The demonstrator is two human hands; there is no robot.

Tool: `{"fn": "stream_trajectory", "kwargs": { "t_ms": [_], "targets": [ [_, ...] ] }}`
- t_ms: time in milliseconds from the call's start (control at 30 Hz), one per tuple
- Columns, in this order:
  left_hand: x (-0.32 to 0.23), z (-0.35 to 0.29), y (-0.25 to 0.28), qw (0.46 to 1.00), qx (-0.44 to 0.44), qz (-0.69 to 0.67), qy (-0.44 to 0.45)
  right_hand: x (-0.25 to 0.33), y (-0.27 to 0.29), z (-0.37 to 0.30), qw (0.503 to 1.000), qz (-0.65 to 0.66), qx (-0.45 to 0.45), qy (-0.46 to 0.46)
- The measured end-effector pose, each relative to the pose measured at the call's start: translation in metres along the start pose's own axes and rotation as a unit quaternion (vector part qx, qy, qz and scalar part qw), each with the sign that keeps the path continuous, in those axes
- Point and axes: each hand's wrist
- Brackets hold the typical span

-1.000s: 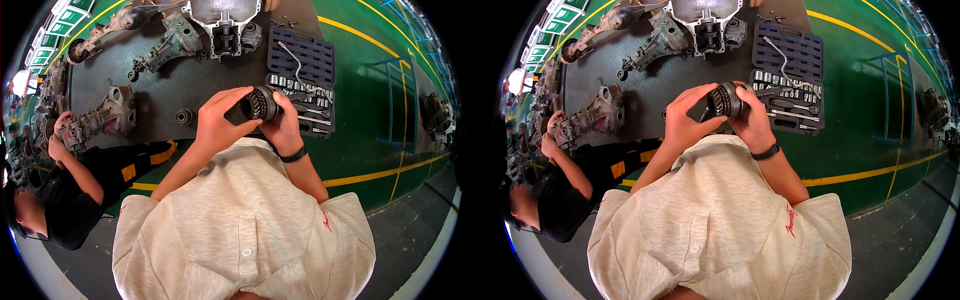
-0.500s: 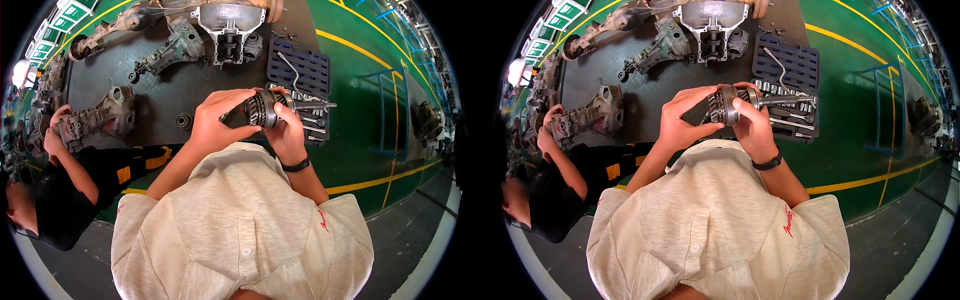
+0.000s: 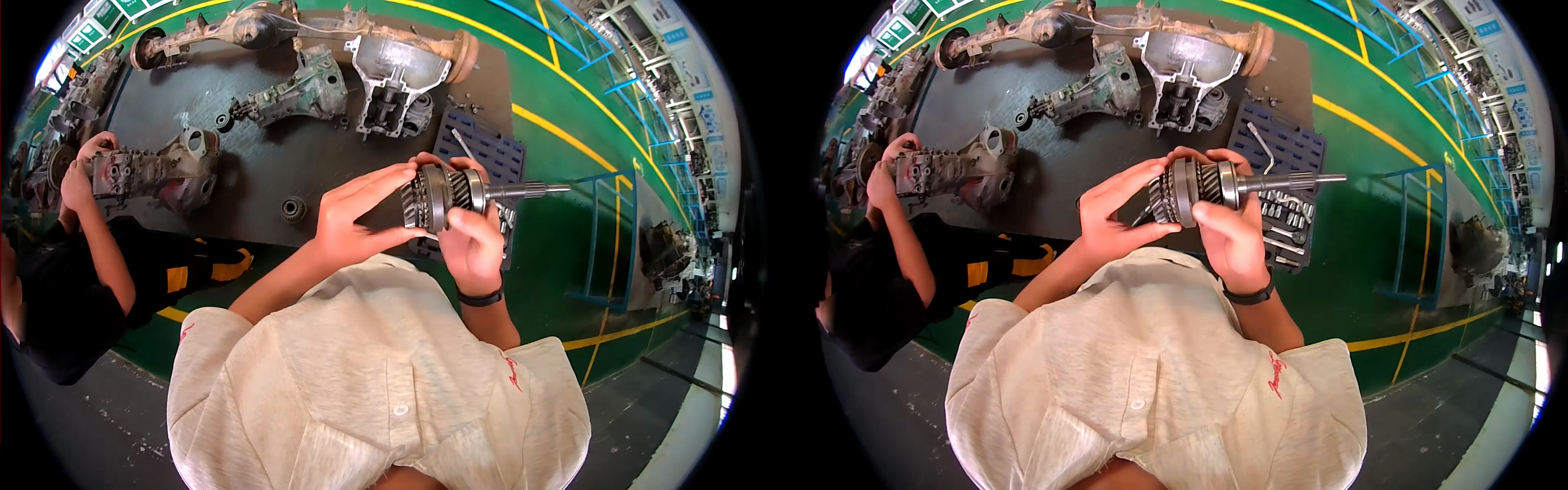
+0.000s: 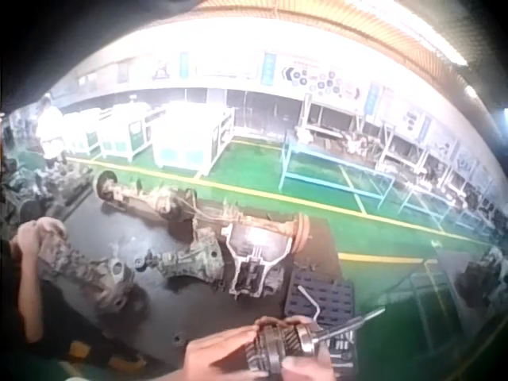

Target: The person disassembles a transmission gear shaft by sliding gears and synchronizer components off the shaft onto the table, then reassembles the gears, synchronizer rings, and shaft back together by hand.

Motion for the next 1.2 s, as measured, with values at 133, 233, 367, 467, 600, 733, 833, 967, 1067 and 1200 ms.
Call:
{"fn": "stream_trajectory", "kwargs": {
  "t_ms": [133, 233, 367, 467, 600, 733, 833, 967, 1067, 1200],
  "targets": [
    [-0.014, 0.012, 0.001, 0.994, -0.072, -0.065, -0.055, 0.019, -0.033, 0.005, 0.995, -0.089, -0.007, 0.049],
    [-0.026, 0.019, 0.006, 0.99, -0.086, -0.073, -0.079, 0.027, -0.041, 0.007, 0.989, -0.131, 0.015, 0.066],
    [-0.035, 0.02, 0.015, 0.99, -0.089, -0.068, -0.088, 0.031, -0.048, 0.007, 0.984, -0.16, 0.036, 0.071],
    [-0.038, 0.018, 0.018, 0.989, -0.094, -0.061, -0.092, 0.027, -0.051, 0.004, 0.985, -0.153, 0.028, 0.071],
    [-0.038, 0.016, 0.021, 0.99, -0.09, -0.048, -0.095, 0.026, -0.049, 0.005, 0.988, -0.143, 0.03, 0.058],
    [-0.033, 0.015, 0.026, 0.996, -0.036, -0.036, -0.077, 0.027, -0.038, 0.007, 0.987, -0.093, 0.121, 0.05],
    [-0.024, 0.012, 0.023, 0.997, -0.025, -0.026, -0.072, 0.027, -0.025, 0.007, 0.989, -0.011, 0.144, 0.027],
    [-0.002, -0.005, 0.009, 0.997, -0.007, -0.076, -0.031, 0.024, -0.017, 0.001, 0.997, -0.001, 0.046, -0.054],
    [0.005, -0.015, -0.005, 0.993, -0.055, -0.094, -0.034, 0.018, -0.003, 0.0, 0.99, -0.11, 0.047, -0.075],
    [0.0, -0.015, -0.01, 0.989, -0.081, -0.111, -0.06, 0.026, -0.003, -0.005, 0.981, -0.168, 0.069, -0.065]
  ]
}}
Point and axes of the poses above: each hand's wrist, its own z-axis towards the middle knuckle, its own y-axis out of the back of the hand, x = y × z, and after that the axes turned 9 degrees about y, right-handed
